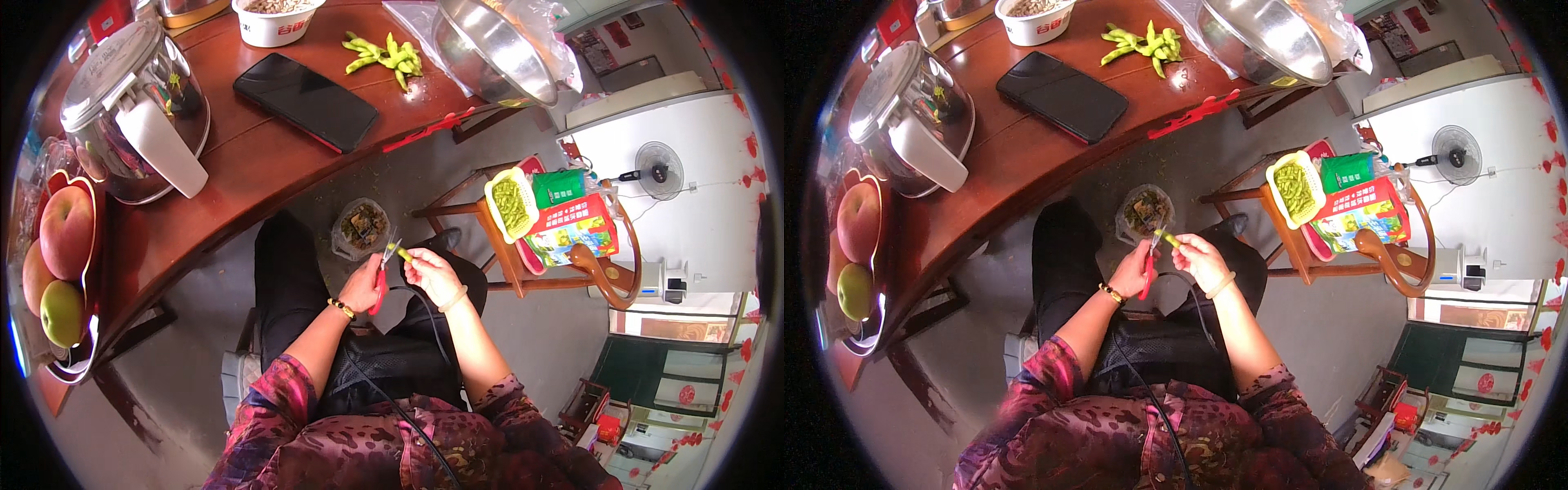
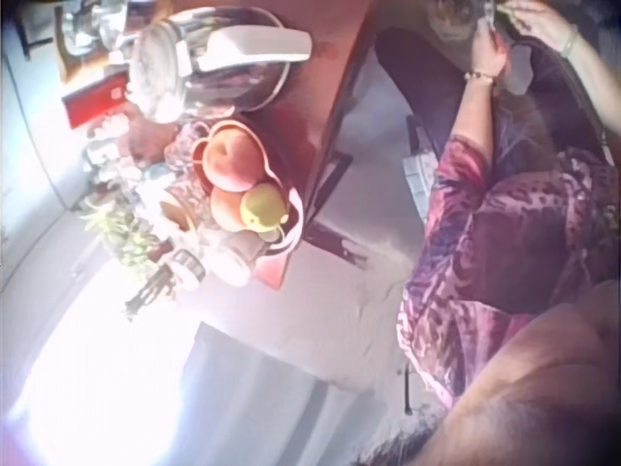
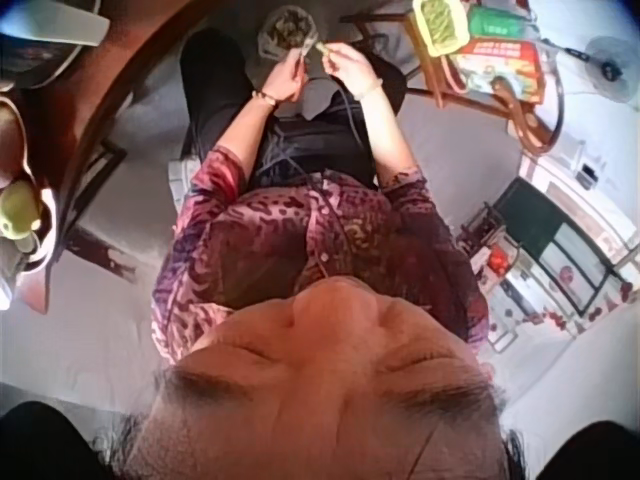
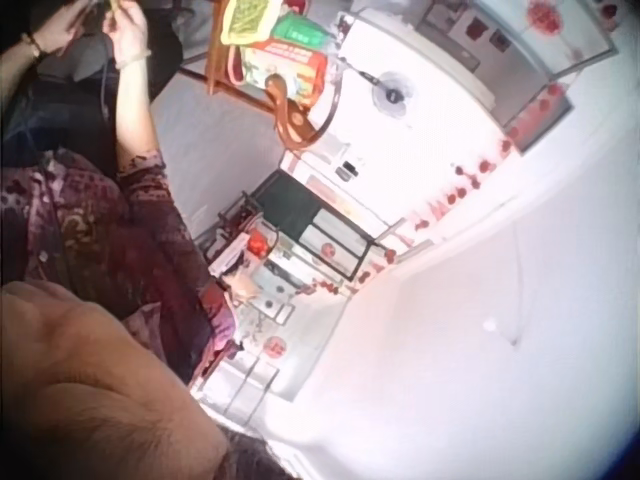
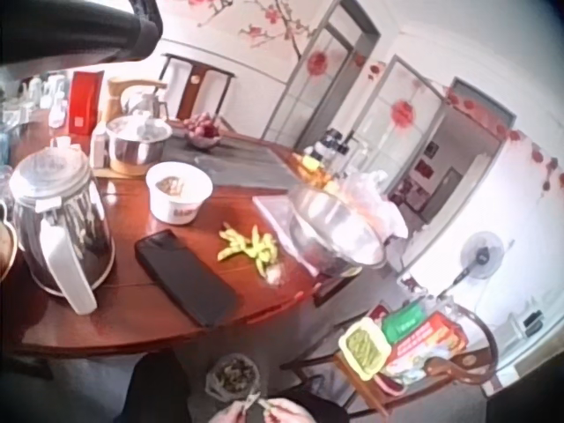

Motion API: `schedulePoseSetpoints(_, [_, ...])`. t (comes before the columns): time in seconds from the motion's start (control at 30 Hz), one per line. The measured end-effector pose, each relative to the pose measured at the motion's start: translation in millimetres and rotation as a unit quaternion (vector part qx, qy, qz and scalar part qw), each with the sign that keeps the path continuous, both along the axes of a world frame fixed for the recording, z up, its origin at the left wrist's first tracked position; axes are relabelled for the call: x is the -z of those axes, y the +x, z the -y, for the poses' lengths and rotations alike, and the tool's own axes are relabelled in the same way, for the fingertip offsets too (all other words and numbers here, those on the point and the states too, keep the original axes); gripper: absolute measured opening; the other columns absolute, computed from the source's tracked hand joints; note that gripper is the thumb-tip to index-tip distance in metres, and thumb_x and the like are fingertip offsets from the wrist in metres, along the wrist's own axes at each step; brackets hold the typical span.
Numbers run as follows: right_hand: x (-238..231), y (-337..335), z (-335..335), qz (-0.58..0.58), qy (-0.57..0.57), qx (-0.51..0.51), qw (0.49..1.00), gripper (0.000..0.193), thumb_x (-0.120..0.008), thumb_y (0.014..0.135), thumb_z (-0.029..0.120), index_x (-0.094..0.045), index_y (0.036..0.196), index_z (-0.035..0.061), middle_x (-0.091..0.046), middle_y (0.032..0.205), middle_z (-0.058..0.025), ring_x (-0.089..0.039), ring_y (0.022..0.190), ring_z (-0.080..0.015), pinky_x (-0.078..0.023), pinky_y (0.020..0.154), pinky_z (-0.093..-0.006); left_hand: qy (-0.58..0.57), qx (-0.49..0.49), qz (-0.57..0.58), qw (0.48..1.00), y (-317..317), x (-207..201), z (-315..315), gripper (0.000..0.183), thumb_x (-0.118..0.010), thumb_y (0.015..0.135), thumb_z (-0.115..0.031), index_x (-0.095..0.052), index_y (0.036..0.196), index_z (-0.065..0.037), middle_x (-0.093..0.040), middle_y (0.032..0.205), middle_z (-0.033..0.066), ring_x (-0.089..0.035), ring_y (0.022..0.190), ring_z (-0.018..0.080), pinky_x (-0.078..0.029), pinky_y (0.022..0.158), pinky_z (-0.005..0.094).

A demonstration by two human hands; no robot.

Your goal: The person sits at a table and uses red-handled scissors to trim the ends of green edamame pods. They pick up pods from a metal bowl, cut the tips, and place the trimmed pods onto the table surface.

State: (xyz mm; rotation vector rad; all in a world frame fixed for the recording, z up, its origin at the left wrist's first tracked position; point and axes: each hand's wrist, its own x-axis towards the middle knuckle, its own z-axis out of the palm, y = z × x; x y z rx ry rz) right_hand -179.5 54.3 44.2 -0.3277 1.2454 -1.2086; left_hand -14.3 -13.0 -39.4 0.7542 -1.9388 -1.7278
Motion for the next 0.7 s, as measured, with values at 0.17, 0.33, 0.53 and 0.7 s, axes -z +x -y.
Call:
schedulePoseSetpoints(0.17, [-1, 6, 5, -0.095, 0.032, -0.075, 0.992, 0.024, -0.050, 0.086, 0.008, -0.046, 0.110, 0.0031, -0.057, 0.085, -0.0077, -0.056, 0.076, -0.0146, -0.047, 0.068, -0.0251, -0.036, 0.012, 0.041, 0.998, 1, -5, 1, 0.040, -0.054, 0.068, -0.010, -0.039, 0.105, -0.005, -0.055, 0.086, 0.0201, -0.054, 0.081, 0.0383, -0.044, 0.069, 0.0419])
schedulePoseSetpoints(0.33, [8, 8, 16, -0.161, 0.036, -0.065, 0.984, 0.018, -0.051, 0.088, 0.013, -0.048, 0.104, 0.0039, -0.057, 0.086, -0.0060, -0.057, 0.078, -0.0132, -0.048, 0.069, -0.0252, -0.057, 0.020, 0.041, 0.997, 2, -11, 3, 0.038, -0.052, 0.071, -0.009, -0.039, 0.106, -0.005, -0.053, 0.091, 0.0235, -0.051, 0.086, 0.0417, -0.042, 0.071, 0.0447])
schedulePoseSetpoints(0.53, [29, 14, 10, -0.110, -0.008, -0.033, 0.993, 0.014, -0.048, 0.088, 0.009, -0.049, 0.100, 0.0029, -0.058, 0.086, -0.0070, -0.057, 0.080, -0.0138, -0.048, 0.071, -0.0269, -0.048, -0.010, 0.038, 0.998, 1, -13, 2, 0.038, -0.052, 0.072, -0.008, -0.039, 0.108, -0.004, -0.052, 0.096, 0.0248, -0.050, 0.090, 0.0417, -0.042, 0.075, 0.0453])
schedulePoseSetpoints(0.7, [31, 16, 9, -0.126, 0.002, -0.057, 0.990, 0.013, -0.048, 0.088, 0.009, -0.048, 0.099, 0.0036, -0.058, 0.087, -0.0077, -0.057, 0.081, -0.0143, -0.048, 0.072, -0.0280, -0.075, -0.024, 0.048, 0.996, 1, -9, 0, 0.037, -0.051, 0.073, -0.008, -0.039, 0.107, -0.004, -0.053, 0.092, 0.0252, -0.052, 0.086, 0.0417, -0.042, 0.073, 0.0459])
